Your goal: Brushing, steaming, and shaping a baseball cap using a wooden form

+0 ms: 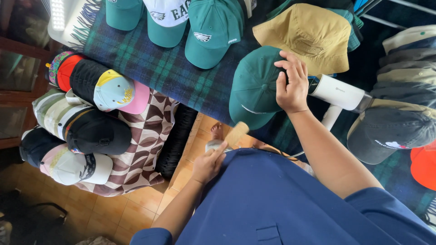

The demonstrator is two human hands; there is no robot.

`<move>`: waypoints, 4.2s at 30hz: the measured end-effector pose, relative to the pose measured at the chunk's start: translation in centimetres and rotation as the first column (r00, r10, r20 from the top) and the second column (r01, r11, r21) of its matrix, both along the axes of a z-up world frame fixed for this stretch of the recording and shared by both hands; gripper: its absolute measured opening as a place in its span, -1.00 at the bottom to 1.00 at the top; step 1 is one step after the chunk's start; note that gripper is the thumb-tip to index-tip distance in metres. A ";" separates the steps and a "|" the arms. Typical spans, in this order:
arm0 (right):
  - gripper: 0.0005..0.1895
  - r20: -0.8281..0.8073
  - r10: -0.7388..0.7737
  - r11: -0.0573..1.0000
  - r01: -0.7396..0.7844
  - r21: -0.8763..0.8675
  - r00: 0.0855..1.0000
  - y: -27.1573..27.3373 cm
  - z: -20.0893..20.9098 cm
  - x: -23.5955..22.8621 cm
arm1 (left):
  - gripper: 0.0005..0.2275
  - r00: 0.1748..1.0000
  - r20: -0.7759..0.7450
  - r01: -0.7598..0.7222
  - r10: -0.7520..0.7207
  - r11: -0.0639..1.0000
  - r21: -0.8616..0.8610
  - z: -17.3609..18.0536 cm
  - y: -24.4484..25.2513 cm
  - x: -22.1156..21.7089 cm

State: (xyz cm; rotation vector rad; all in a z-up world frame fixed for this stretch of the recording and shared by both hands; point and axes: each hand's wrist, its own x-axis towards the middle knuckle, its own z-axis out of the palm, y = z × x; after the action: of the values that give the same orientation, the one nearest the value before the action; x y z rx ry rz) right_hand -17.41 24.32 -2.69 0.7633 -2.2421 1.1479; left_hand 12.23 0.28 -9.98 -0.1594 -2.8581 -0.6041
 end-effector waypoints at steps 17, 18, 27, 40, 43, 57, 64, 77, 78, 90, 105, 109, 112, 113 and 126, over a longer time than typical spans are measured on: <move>-0.76 0.052 0.061 0.997 -0.064 0.051 0.997 0.1 1.4 0.7 | -0.48 0.944 0.254 0.227 -0.210 0.973 -0.038 5.5 4.3 -9.4; -0.76 0.055 0.062 0.997 -0.064 0.044 0.997 0.1 1.4 0.5 | -0.49 0.887 0.428 0.186 -0.175 0.982 0.016 8.1 2.3 -8.5; -0.76 0.046 0.062 0.997 -0.064 0.036 0.997 0.0 1.3 0.6 | -0.53 0.695 0.639 -0.640 0.330 0.689 0.340 2.5 -0.3 -4.0; -0.76 0.043 0.014 0.999 -0.016 0.031 0.999 -0.4 1.0 0.9 | -0.49 0.674 0.683 -0.707 0.283 0.515 0.484 6.0 1.9 -13.2; -0.76 0.070 -0.034 0.999 0.032 0.029 0.997 -0.4 0.7 1.6 | -0.48 0.673 0.697 -0.678 0.249 0.584 0.446 3.3 -0.1 -15.5; -0.58 0.463 -0.353 0.928 0.367 0.062 0.813 -2.0 -1.0 5.1 | -0.60 0.997 0.074 -0.074 0.029 0.689 0.721 12.5 -3.4 -15.6; -0.59 0.368 -0.398 0.889 0.452 -0.072 0.840 -1.8 -3.6 4.5 | -0.59 0.927 -0.312 0.256 -0.207 0.959 0.124 9.8 -6.6 -22.9; -0.24 0.717 -0.315 0.826 0.552 -0.117 0.622 -3.7 -1.3 10.2 | -0.68 0.881 -0.197 0.442 -0.430 0.897 0.019 13.3 -3.9 -29.8; -0.05 0.766 -0.316 0.838 0.544 -0.051 0.559 -4.0 -0.6 10.6 | -0.70 0.836 -0.096 0.548 -0.540 0.817 0.178 14.6 -2.9 -29.4; 0.40 0.866 -0.309 0.854 0.516 0.071 0.393 -3.4 -0.2 9.0 | -0.63 0.657 0.336 0.651 -0.675 0.733 0.198 18.7 -0.8 -32.3; 0.36 0.754 -0.295 0.918 0.394 0.052 0.587 -2.2 -0.8 9.3 | -0.65 0.923 0.025 0.376 -0.385 0.912 0.165 10.8 -5.2 -32.5; 0.37 0.740 -0.279 0.935 0.348 0.065 0.612 -1.5 -1.5 9.0 | -0.65 0.953 -0.056 0.299 -0.296 0.954 0.039 14.0 -3.1 -32.4; 0.46 0.738 -0.312 0.932 0.342 0.116 0.598 -0.8 -3.1 8.9 | -0.66 0.794 0.146 0.571 -0.591 0.806 0.156 15.7 -1.5 -32.5; 0.45 0.748 -0.315 0.934 0.333 0.133 0.584 -1.1 -1.8 8.7 | -0.67 0.851 0.152 0.502 -0.503 0.863 0.049 14.6 -1.8 -33.8; 0.51 0.865 -0.347 0.906 0.368 0.209 0.362 -1.4 0.1 8.6 | -0.89 0.828 0.222 0.560 -0.515 0.773 -0.298 11.3 5.6 -42.9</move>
State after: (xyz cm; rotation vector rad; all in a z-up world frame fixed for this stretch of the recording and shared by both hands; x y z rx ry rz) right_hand -8.79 22.92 -2.64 -0.5816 -2.9741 1.5360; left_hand -30.66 5.92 1.33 -1.0720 -3.0102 -0.1740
